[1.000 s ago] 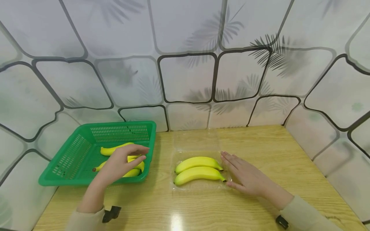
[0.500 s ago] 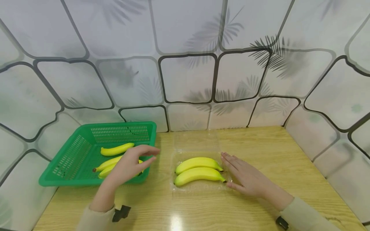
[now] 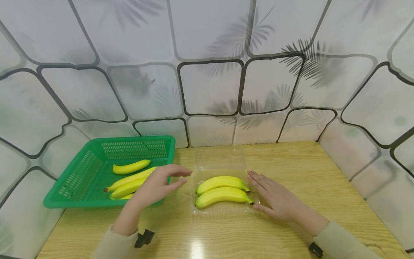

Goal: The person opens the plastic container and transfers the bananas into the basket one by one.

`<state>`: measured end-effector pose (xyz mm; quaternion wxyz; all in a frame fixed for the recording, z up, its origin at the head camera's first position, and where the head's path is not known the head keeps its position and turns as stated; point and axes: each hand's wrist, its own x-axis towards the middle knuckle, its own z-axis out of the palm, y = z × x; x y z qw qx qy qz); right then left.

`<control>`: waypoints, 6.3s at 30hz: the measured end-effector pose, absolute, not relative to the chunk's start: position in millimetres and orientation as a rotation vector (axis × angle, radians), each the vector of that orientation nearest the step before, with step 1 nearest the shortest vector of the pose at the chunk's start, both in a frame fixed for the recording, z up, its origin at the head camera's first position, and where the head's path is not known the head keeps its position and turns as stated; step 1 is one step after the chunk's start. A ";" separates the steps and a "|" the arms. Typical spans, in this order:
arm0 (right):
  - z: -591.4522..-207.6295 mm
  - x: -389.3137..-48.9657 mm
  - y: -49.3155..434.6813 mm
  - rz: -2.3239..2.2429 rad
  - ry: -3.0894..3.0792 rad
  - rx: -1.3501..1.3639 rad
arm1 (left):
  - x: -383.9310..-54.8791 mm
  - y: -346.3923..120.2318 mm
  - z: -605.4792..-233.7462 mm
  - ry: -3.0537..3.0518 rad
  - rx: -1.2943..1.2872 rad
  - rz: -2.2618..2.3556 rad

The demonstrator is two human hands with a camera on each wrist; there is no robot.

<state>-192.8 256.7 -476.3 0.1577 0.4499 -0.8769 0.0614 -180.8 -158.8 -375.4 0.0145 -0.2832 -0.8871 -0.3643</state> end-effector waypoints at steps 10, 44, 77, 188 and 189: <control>-477.8 -193.2 257.9 0.182 -2.510 1.280 | -185.0 -145.2 -381.6 -2.756 -0.963 -1.135; -476.9 -192.2 256.4 0.155 -2.534 1.267 | -195.0 -104.4 -415.4 -2.817 -1.070 -1.236; -478.1 -192.5 256.8 0.158 -2.521 1.277 | -200.4 -87.7 -439.2 -2.843 -0.963 -1.328; -477.2 -191.2 255.9 0.161 -2.529 1.277 | -201.1 -66.6 -449.1 -3.012 -1.000 -0.750; -477.2 -191.2 255.8 0.162 -2.529 1.277 | -200.7 -66.8 -448.9 -3.014 -0.996 -0.756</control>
